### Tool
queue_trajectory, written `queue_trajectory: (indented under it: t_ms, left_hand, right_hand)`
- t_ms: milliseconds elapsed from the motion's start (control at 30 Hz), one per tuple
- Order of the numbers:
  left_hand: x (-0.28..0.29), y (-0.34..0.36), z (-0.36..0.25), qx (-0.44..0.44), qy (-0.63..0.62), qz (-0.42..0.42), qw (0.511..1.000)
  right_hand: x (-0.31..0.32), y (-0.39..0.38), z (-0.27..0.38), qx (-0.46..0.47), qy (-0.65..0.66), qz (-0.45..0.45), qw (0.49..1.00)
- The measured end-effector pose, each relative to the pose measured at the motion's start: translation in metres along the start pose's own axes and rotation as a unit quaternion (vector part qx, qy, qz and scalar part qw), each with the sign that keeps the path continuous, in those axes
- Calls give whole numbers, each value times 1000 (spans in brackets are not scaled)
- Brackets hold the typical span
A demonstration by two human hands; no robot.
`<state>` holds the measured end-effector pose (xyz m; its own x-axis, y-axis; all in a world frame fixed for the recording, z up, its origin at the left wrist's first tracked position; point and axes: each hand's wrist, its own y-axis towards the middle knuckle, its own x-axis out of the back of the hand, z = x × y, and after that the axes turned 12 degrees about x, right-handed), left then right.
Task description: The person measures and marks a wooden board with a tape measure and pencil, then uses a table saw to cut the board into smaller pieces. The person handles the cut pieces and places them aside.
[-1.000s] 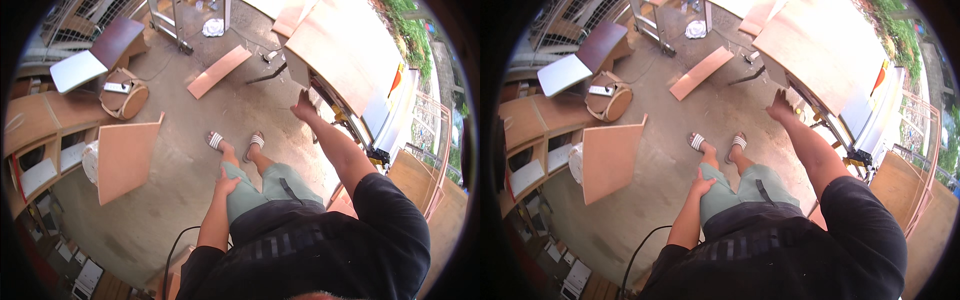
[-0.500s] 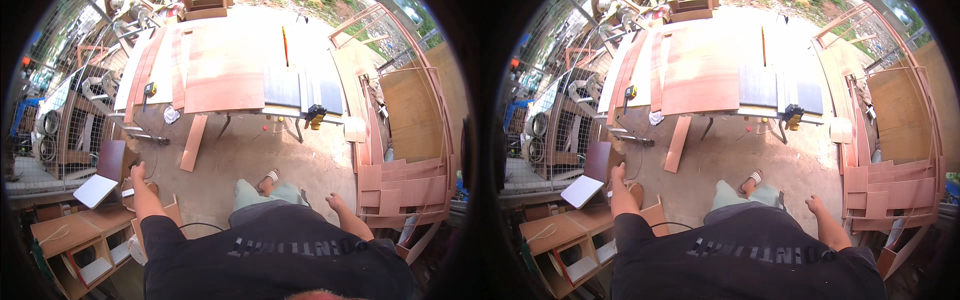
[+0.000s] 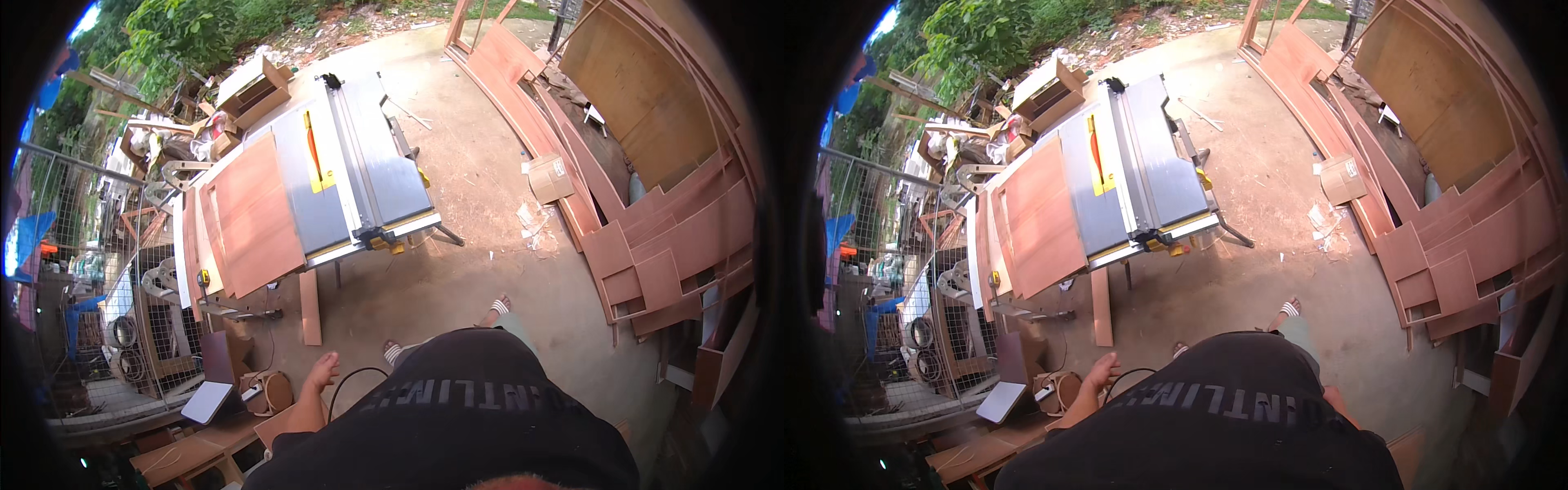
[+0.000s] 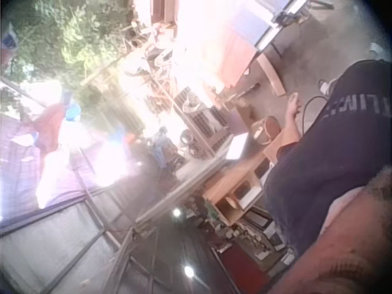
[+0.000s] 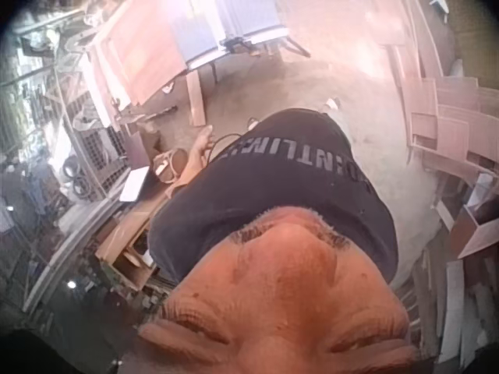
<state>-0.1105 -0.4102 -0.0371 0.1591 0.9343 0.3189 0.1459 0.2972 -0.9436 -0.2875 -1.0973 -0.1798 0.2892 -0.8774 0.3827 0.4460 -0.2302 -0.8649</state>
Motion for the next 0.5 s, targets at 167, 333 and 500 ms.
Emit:
queue_trajectory:
  t_ms: [167, 333, 500]
  left_hand:
    - [-207, 18, -57, -210, 221, 116, 946]
    - [-272, -14, -137, -119, 108, 108, 981]
    - [-341, 76, -143, 0, 147, 33, 989]
  right_hand:
    - [127, 38, 21, -28, -92, 102, 990]
    - [328, 216, 154, 96, -183, -110, 972]
    - [436, 323, 359, 230, -14, -173, 958]
